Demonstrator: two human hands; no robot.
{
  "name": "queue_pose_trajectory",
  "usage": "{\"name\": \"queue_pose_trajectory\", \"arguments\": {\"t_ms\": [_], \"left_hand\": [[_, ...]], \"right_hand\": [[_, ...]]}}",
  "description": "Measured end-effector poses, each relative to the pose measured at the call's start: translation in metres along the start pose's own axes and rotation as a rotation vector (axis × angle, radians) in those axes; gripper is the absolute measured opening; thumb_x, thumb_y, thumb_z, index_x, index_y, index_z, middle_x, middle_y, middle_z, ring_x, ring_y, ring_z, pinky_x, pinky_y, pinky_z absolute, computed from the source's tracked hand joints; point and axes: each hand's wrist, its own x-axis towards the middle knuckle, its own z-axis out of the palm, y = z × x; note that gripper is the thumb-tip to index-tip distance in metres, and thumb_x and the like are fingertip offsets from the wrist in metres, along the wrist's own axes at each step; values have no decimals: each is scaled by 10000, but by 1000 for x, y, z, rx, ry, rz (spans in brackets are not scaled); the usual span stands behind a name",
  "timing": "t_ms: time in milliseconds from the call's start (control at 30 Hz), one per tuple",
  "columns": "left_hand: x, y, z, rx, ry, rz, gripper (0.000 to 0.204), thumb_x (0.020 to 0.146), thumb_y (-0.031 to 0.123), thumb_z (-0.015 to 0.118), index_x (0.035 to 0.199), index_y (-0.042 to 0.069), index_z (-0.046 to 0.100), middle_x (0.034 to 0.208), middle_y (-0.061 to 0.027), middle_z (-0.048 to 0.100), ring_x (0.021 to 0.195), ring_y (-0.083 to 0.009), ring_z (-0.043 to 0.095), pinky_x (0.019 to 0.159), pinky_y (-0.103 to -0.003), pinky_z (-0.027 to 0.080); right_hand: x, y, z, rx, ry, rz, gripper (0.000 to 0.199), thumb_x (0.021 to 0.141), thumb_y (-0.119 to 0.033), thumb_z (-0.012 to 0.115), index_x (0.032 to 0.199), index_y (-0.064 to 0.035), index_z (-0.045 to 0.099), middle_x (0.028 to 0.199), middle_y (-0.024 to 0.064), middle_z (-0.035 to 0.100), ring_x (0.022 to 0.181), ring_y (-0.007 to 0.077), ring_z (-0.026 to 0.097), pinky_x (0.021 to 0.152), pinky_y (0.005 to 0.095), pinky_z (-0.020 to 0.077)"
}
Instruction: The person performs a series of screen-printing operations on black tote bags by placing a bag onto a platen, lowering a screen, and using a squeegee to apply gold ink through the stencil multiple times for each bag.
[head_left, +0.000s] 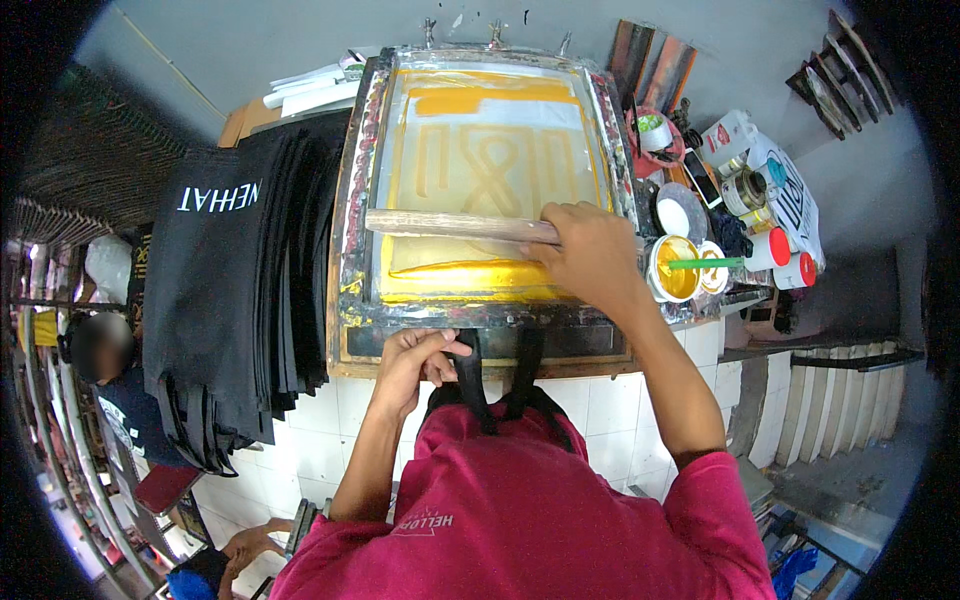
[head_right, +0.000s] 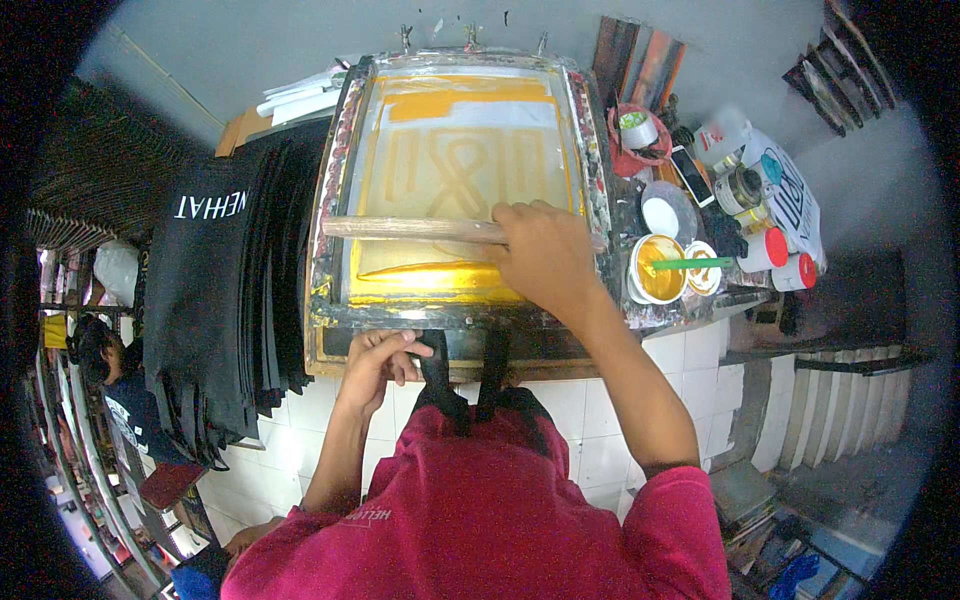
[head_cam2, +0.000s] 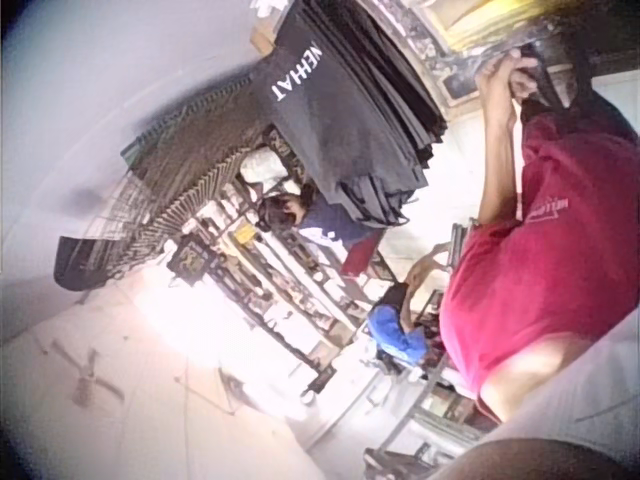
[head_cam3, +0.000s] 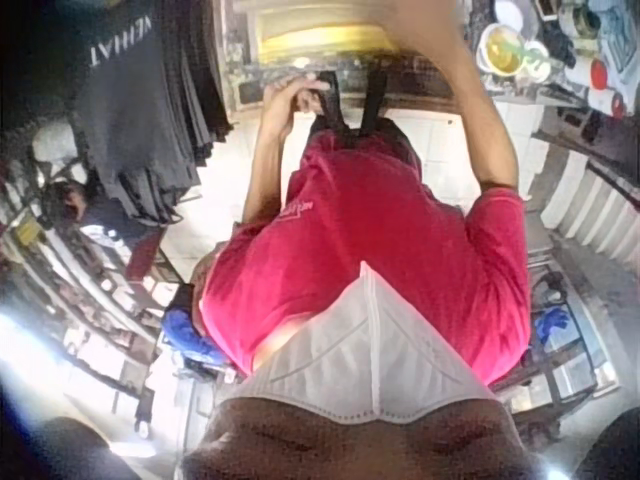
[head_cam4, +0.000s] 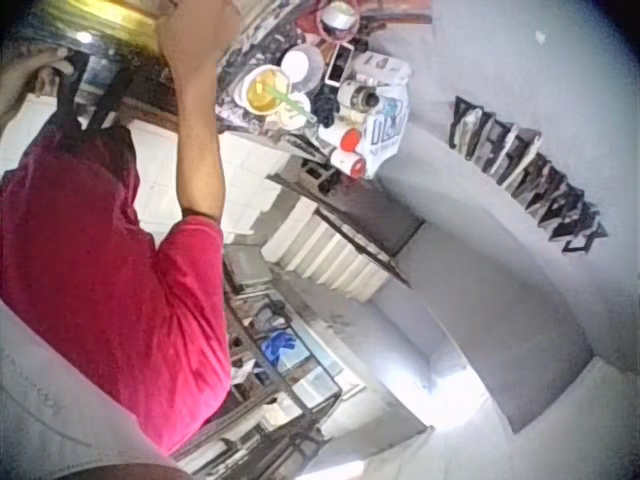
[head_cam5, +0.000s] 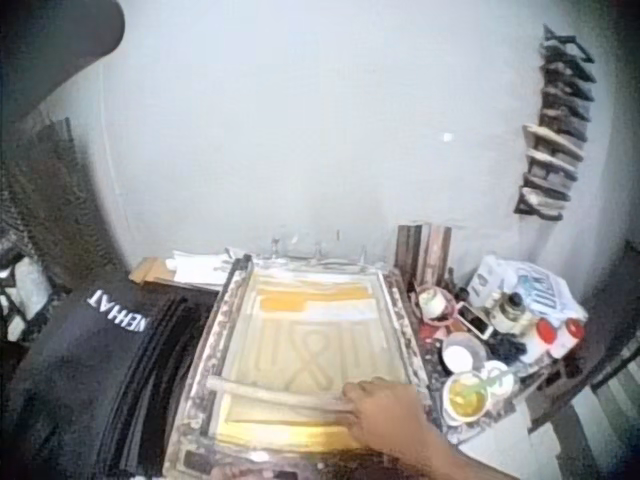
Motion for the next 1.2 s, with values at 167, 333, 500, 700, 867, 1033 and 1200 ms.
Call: {"name": "queue_pose_trajectory", "arguments": {"t_ms": [167,333,500,700,867,1033,1200], "left_hand": [[0,1,-2,-46,-15,2,354,896,182,698,1063,-128,672,797,-177,755,487,-131,627,436,-213,466],[1,-3,-4,-67,-23,24,317,862,95,642,1062,-151,656,786,-177,753,481,-146,624,440,-220,473],[4,-7,-5,-105,-3,35,265,835,60,611,967,-161,675,757,-190,742,475,-158,622,445,-225,474],[7,-4,-10,-208,-21,-116,285,834,121,545,771,-114,693,941,-283,727,714,-243,720,542,-235,542],[-2,6,-3,-635,-23,-253,320,855,118,501,928,-130,688,1223,-331,656,915,-325,754,554,-261,573],[2,34,-19,-110,-248,-28,405,979,206,440,1140,-111,634,931,-268,740,631,-259,730,443,-257,532],[85,151,17,625,158,659,230,939,102,648,1143,16,711,1054,-105,744,1012,-195,686,917,-315,513]], "right_hand": [[-18,-19,-27,43,-180,7,323,816,-334,767,931,-67,626,819,143,668,834,357,658,728,477,521],[-50,-35,11,-69,19,-79,217,788,-226,708,902,-74,602,836,111,651,825,308,664,699,442,539],[20,19,39,-84,156,-132,245,760,-184,720,924,-56,592,846,153,634,821,347,645,713,466,522],[171,95,33,-109,19,-47,419,812,-327,754,1117,-48,685,971,212,723,943,385,697,823,505,539],[240,125,11,-43,-94,-28,584,752,-509,794,1122,-60,736,978,225,734,968,392,701,858,493,538],[246,124,34,-214,-34,76,689,749,-686,733,1043,-63,755,908,198,743,889,382,718,779,495,558],[215,106,54,-277,84,126,745,715,-779,690,944,-73,750,814,150,737,797,336,729,711,467,572]]}}
